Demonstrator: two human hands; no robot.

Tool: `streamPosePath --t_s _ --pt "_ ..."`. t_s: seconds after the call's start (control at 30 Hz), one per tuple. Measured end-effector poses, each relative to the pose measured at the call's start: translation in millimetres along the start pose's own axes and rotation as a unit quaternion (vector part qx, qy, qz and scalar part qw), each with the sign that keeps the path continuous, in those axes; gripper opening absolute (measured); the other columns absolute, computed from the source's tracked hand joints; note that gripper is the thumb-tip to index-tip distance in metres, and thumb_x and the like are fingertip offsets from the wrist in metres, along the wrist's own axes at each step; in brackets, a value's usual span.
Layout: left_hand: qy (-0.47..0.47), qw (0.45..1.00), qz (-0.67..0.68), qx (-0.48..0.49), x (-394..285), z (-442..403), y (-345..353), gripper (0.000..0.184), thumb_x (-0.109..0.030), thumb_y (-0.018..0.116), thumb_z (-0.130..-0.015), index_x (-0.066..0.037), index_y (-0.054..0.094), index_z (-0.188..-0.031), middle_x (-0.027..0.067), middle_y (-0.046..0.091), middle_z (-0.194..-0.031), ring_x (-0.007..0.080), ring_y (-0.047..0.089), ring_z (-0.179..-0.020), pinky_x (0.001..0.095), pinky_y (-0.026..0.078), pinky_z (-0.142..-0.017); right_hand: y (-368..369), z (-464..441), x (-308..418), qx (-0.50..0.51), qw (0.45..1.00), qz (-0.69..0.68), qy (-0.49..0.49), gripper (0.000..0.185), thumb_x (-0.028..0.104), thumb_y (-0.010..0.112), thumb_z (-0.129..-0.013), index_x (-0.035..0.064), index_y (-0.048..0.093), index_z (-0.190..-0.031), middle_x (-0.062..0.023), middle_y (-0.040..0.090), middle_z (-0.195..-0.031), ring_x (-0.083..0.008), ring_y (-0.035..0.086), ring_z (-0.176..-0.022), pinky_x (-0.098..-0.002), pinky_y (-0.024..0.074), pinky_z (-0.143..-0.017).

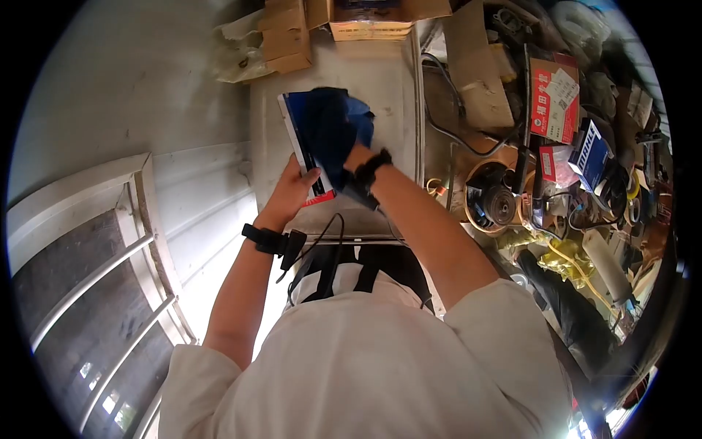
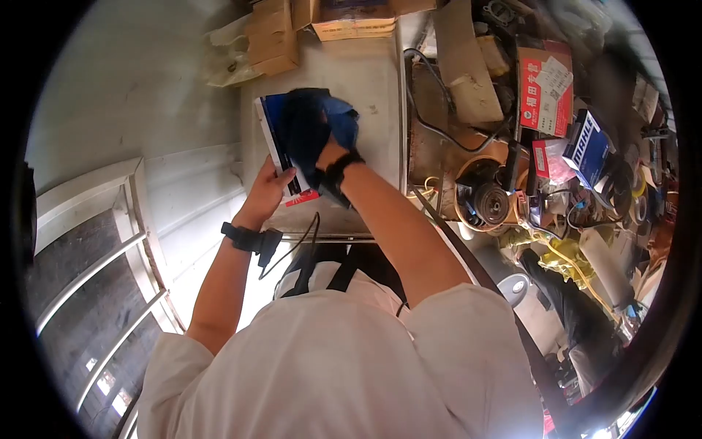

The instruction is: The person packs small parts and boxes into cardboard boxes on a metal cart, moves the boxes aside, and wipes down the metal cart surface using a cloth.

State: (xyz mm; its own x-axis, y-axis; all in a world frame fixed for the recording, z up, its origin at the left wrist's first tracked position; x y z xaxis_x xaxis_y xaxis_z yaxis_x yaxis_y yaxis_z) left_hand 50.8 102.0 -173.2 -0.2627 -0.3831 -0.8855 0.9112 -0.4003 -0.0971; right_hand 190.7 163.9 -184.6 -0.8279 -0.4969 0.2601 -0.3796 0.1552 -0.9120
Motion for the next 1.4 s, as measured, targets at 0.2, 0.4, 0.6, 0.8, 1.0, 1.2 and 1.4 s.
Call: streamPosePath --t_s 0.2,0.4,0.6,0.8,1.0,1.2,1.4 --pt "-0.042 0.998 0.028 0.023 -13 1 -4 0.038 -0.003 0.052 -0.091 0.0 0.044 -0.127 0.0066 0.058 -0.115 0.016 0.054 -0.102 0.0289 0.042 -0.091 21 -15 -16 0.041 0.998 0.001 -0.051 0.022 0.014 0.059 -0.073 0.0003 0.065 -0.089 -0.0185 0.061 -0.084 -0.0322 0.06 -0.081 -0.0417 0.0459 -0.075" --pt "0.011 0.993 0.108 0.044 -9 -8 0 0.05 -0.006 0.06 -0.09 -0.001 0.039 -0.135 0.0088 0.055 -0.127 0.0171 0.051 -0.114 0.0301 0.038 -0.1 -18 52 39 0.053 0.996 0.015 -0.065 0.021 0.014 0.059 -0.072 0.0011 0.065 -0.087 -0.0171 0.061 -0.083 -0.032 0.061 -0.079 -0.0414 0.0463 -0.074" --pt "0.029 0.991 0.083 0.1 -9 0 5 0.069 -0.004 0.067 -0.083 -0.005 0.032 -0.141 0.0085 0.05 -0.132 0.0176 0.049 -0.119 0.0319 0.039 -0.102 -15 66 52 0.039 0.995 -0.006 -0.095 0.02 0.014 0.059 -0.071 0.0019 0.066 -0.085 -0.0157 0.061 -0.081 -0.0319 0.061 -0.077 -0.0411 0.0467 -0.073" --pt "-0.033 0.992 0.063 0.107 9 -1 5 0.07 0.005 0.06 -0.081 -0.008 0.031 -0.143 0.0057 0.053 -0.124 0.0157 0.051 -0.11 0.0298 0.041 -0.096 -8 -19 0 0.011 0.997 0.013 -0.071 0.013 0.013 0.058 -0.07 0.0051 0.066 -0.077 -0.0114 0.061 -0.073 -0.0295 0.062 -0.069 -0.0388 0.0473 -0.067" --pt "0.003 0.991 -0.107 0.077 49 -20 1 0.058 -0.004 0.064 -0.078 -0.003 0.042 -0.131 0.0122 0.056 -0.116 0.0218 0.057 -0.098 0.032 0.047 -0.084 11 -14 -4 0.078 0.986 0.065 -0.131 0.019 0.017 0.059 -0.07 0.0024 0.065 -0.081 -0.0134 0.062 -0.077 -0.0323 0.062 -0.07 -0.0421 0.0482 -0.067" --pt "0.073 0.988 -0.093 0.097 79 -31 -2 0.068 0.003 0.064 -0.081 -0.006 0.032 -0.141 0.0081 0.054 -0.125 0.0168 0.054 -0.107 0.028 0.047 -0.087 -42 28 34 0.035 0.986 0.136 -0.087 0.024 0.019 0.06 -0.069 0.0012 0.065 -0.084 -0.0146 0.062 -0.08 -0.0326 0.062 -0.074 -0.042 0.0487 -0.068" --pt "0.223 0.943 -0.243 0.043 92 -32 4 0.045 -0.028 0.068 -0.073 0.0 0.056 -0.105 0.0196 0.057 -0.098 0.0356 0.055 -0.091 0.0448 0.043 -0.077 -47 12 26 -0.035 0.988 0.128 -0.08 0.025 0.02 0.061 -0.068 0.0012 0.065 -0.085 -0.0146 0.062 -0.082 -0.0317 0.062 -0.077 -0.0408 0.049 -0.068"
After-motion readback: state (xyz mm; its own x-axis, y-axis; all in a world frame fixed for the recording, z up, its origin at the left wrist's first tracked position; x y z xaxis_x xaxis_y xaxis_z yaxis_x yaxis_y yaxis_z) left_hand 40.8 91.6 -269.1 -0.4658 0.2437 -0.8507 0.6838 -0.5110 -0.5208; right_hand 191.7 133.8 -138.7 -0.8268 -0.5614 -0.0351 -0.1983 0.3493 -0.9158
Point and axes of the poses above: each hand's wrist, its own z-axis away from the middle knuckle, its own y-axis out of the palm, x = y × z, the point moved 2 cm from there along -z, towards the middle knuckle
